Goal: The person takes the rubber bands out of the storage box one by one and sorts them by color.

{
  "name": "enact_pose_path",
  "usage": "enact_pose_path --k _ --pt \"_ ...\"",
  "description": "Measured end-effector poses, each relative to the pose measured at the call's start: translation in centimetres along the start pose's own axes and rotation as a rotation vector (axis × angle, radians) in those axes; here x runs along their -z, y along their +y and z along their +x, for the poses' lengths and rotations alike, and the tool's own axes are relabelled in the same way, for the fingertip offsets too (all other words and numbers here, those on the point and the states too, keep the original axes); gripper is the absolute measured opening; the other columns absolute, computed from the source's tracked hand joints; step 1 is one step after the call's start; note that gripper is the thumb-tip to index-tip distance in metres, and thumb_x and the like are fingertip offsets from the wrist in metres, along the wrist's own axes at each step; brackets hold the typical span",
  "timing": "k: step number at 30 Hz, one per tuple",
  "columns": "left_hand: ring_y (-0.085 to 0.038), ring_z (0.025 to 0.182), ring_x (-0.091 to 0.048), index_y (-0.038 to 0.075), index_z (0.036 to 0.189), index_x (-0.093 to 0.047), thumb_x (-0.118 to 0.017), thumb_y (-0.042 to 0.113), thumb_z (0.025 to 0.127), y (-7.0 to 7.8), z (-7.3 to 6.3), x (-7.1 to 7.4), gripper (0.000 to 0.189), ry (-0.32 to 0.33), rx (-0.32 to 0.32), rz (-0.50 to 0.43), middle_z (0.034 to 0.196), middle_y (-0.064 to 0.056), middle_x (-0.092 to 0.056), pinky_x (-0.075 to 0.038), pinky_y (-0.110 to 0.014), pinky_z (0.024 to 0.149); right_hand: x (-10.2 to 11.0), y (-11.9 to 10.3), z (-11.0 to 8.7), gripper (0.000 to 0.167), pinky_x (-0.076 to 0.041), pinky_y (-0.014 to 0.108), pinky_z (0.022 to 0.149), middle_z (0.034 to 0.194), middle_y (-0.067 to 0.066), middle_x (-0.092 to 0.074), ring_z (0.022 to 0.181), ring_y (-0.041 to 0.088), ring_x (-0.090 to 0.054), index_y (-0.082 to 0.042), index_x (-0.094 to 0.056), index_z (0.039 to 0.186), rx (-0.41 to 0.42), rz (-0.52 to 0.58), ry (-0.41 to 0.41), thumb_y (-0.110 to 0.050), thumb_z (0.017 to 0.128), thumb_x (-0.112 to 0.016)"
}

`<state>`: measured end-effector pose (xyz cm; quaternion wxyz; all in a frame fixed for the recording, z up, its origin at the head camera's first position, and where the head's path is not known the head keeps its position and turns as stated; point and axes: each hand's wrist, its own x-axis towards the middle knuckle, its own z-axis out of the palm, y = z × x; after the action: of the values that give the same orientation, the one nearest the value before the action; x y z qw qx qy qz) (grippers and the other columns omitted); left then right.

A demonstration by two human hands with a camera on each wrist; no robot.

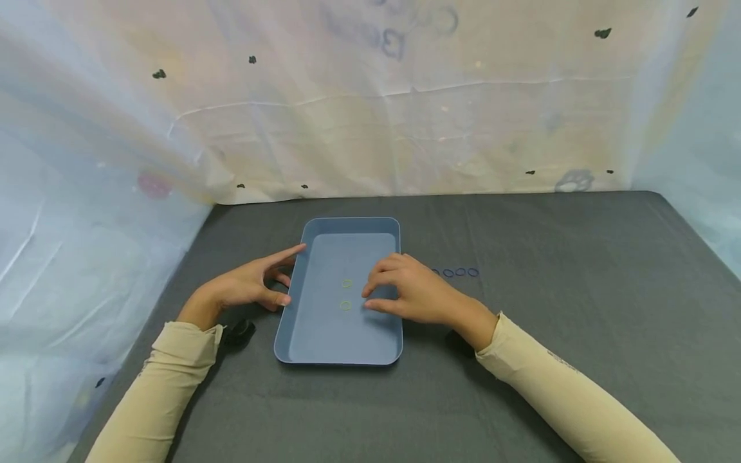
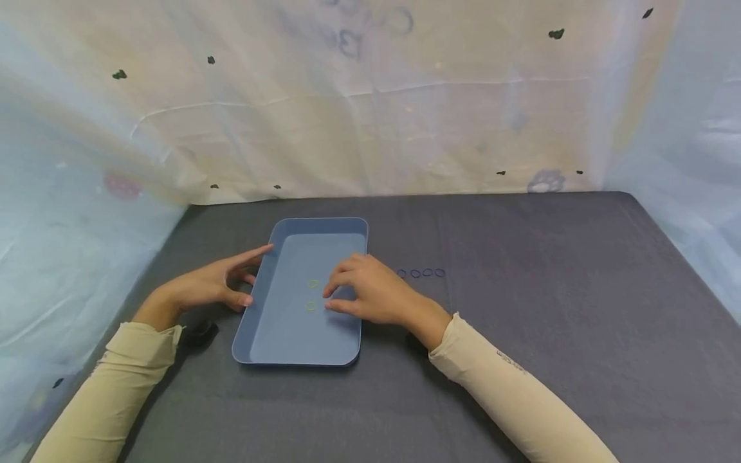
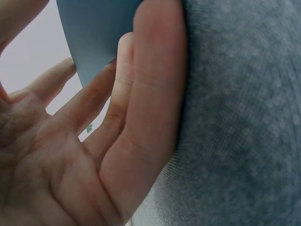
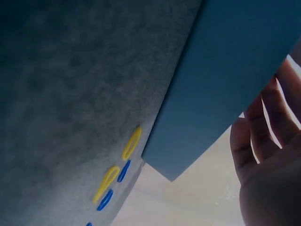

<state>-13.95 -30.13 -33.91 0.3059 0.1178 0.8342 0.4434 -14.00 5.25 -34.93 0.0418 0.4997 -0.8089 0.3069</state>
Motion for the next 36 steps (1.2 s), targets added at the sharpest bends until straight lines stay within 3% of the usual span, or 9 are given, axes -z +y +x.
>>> enact_pose_path --k 6,14,21,36 --pt "-0.04 0.132 -0.043 0.035 0.161 -0.009 -0.082 0.021 0.084 -0.2 -0.6 0.2 0.107 0.006 0.004 0.005 0.164 -0.02 -0.013 -0.058 -0.041 0.079 -0.7 -0.2 1.3 0.013 -0.046 0.034 0.094 0.1 -0.008 -0.067 0.1 0.012 -0.057 -0.022 -0.079 0.099 -0.018 -0.031 -0.06 -0.03 0.088 -0.078" --pt "-0.04 0.13 -0.045 0.034 0.161 -0.008 -0.08 0.018 0.085 -0.2 -0.6 0.2 0.106 0.005 0.001 0.002 0.164 -0.02 -0.013 -0.058 -0.041 0.079 -1.8 -0.2 3.0 0.013 -0.047 0.032 0.094 0.101 -0.01 -0.069 0.101 0.011 -0.058 -0.023 -0.079 0.099 -0.015 0.056 -0.12 -0.031 0.089 -0.076" --pt "-0.04 0.129 -0.046 0.034 0.161 -0.008 -0.08 0.017 0.086 -0.4 -0.6 0.3 0.106 0.0 -0.007 0.001 0.163 -0.021 -0.013 -0.058 -0.042 0.078 -2.7 -0.2 3.7 0.012 -0.044 0.036 0.098 0.102 -0.011 -0.068 0.102 0.011 -0.057 -0.026 -0.078 0.099 -0.026 -0.111 -0.19 -0.034 0.091 -0.074" --pt "-0.04 0.129 -0.046 0.034 0.161 -0.007 -0.08 0.018 0.086 -0.3 -0.5 0.2 0.106 -0.006 -0.002 -0.005 0.163 -0.021 -0.013 -0.058 -0.042 0.078 -3.4 -0.3 4.2 0.016 -0.043 0.037 0.099 0.106 -0.012 -0.068 0.102 0.01 -0.056 -0.029 -0.078 0.101 -0.091 -0.185 -0.238 -0.04 0.092 -0.072"
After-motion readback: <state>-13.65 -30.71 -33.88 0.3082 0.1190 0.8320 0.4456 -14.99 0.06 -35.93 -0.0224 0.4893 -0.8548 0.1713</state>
